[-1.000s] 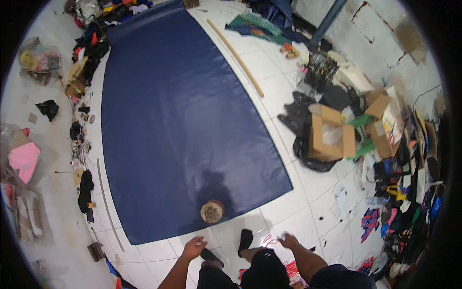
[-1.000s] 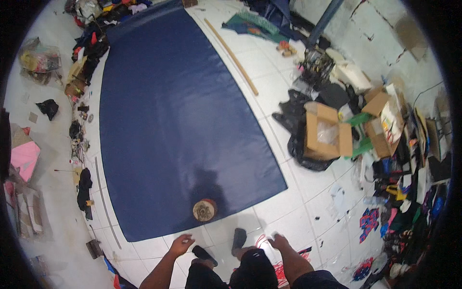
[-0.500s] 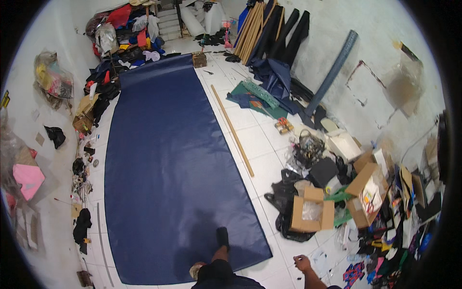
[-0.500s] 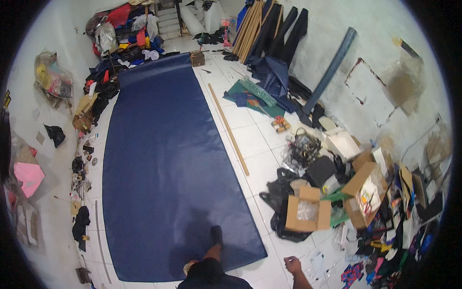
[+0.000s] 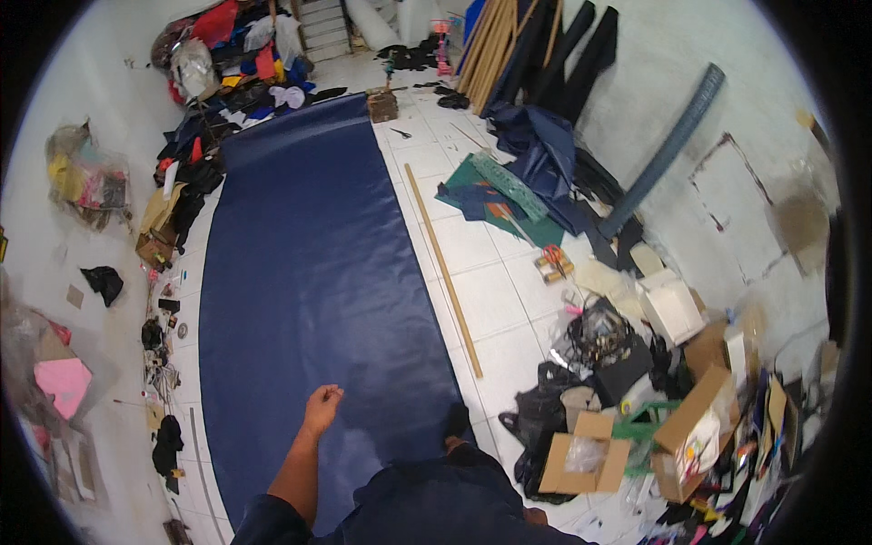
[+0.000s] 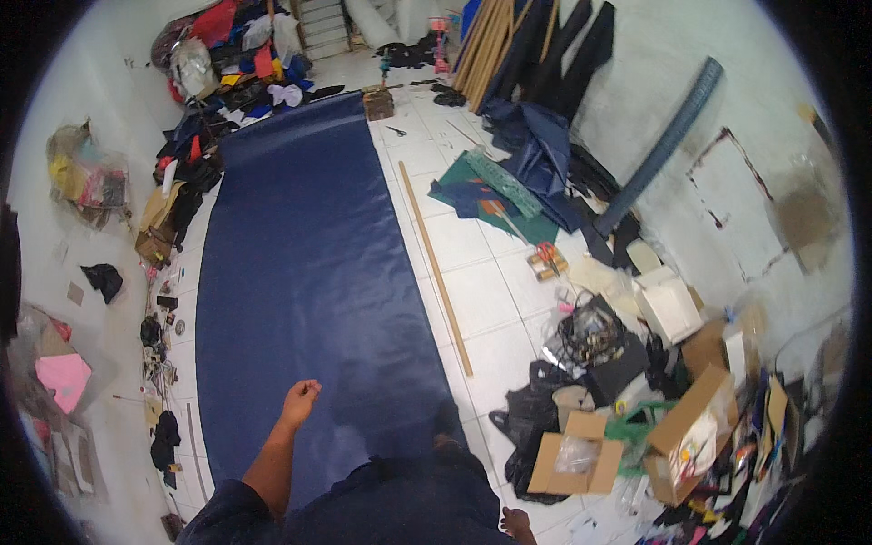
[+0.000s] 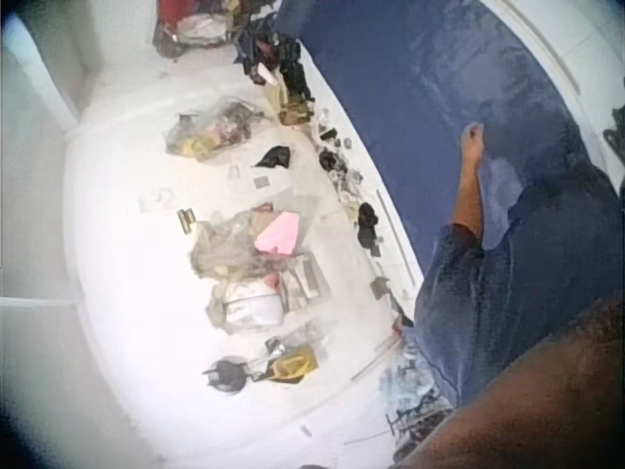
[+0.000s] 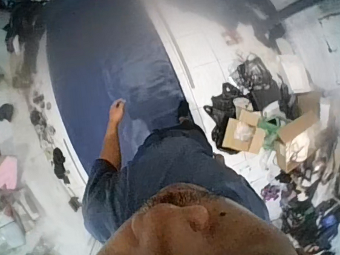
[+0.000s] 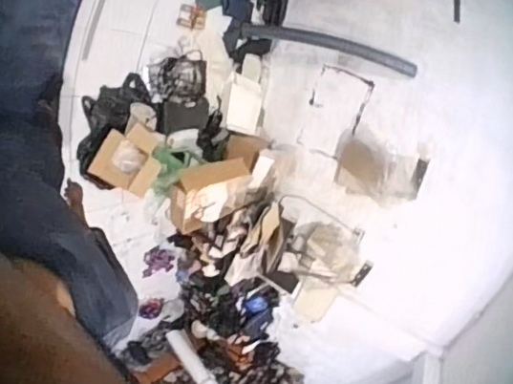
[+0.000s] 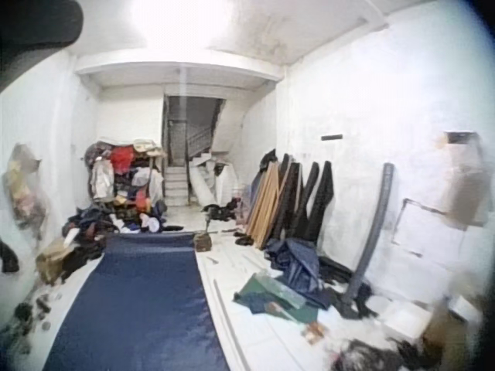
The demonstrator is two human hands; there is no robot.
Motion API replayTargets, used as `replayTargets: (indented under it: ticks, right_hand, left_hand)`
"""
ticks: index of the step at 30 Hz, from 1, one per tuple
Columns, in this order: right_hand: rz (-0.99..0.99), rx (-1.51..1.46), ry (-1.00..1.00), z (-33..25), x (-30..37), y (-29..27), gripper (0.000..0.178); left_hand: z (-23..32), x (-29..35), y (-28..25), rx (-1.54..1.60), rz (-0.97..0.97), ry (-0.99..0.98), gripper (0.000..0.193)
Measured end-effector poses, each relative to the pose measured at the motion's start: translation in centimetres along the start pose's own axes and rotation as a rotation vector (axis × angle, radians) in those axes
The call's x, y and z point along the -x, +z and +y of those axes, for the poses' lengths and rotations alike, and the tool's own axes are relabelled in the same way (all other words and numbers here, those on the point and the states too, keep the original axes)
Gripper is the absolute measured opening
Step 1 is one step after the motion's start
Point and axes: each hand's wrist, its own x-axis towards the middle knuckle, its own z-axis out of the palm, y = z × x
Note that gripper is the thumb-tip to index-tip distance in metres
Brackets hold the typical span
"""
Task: The person unrolls a blue textile sheet on the floor, weights it down, and cuts along a straight line using shears.
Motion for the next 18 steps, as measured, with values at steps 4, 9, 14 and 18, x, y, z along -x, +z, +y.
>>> replayTargets:
  ticks: [4,9,14,18]
  right_hand:
    - [-0.033,-0.073,-0.122,-11.6,-9.6,-8.6,0.042]
    - [0.242,-0.336,-0.442,-32.2,-20.2,-24.9,0.034]
    - [0.423,-0.304,-0.811,-55.1,-22.4,-34.2,0.039]
    - [0.414,-0.338,-0.695,-62.2,-26.6,-35.1,0.036]
  left_hand:
    - [-3.7,-4.4,3.4,-0.185,-0.098,-0.168,0.043]
    - [-10.1,-5.5,6.3,-0.727,-0.662,-0.294,0.038]
    - [-12.6,-10.9,6.2,-0.516,-0.651,-0.576,0.050]
    - [-4.0,-27.8,7.2,-0.675,-0.581,-0.484,0.053]
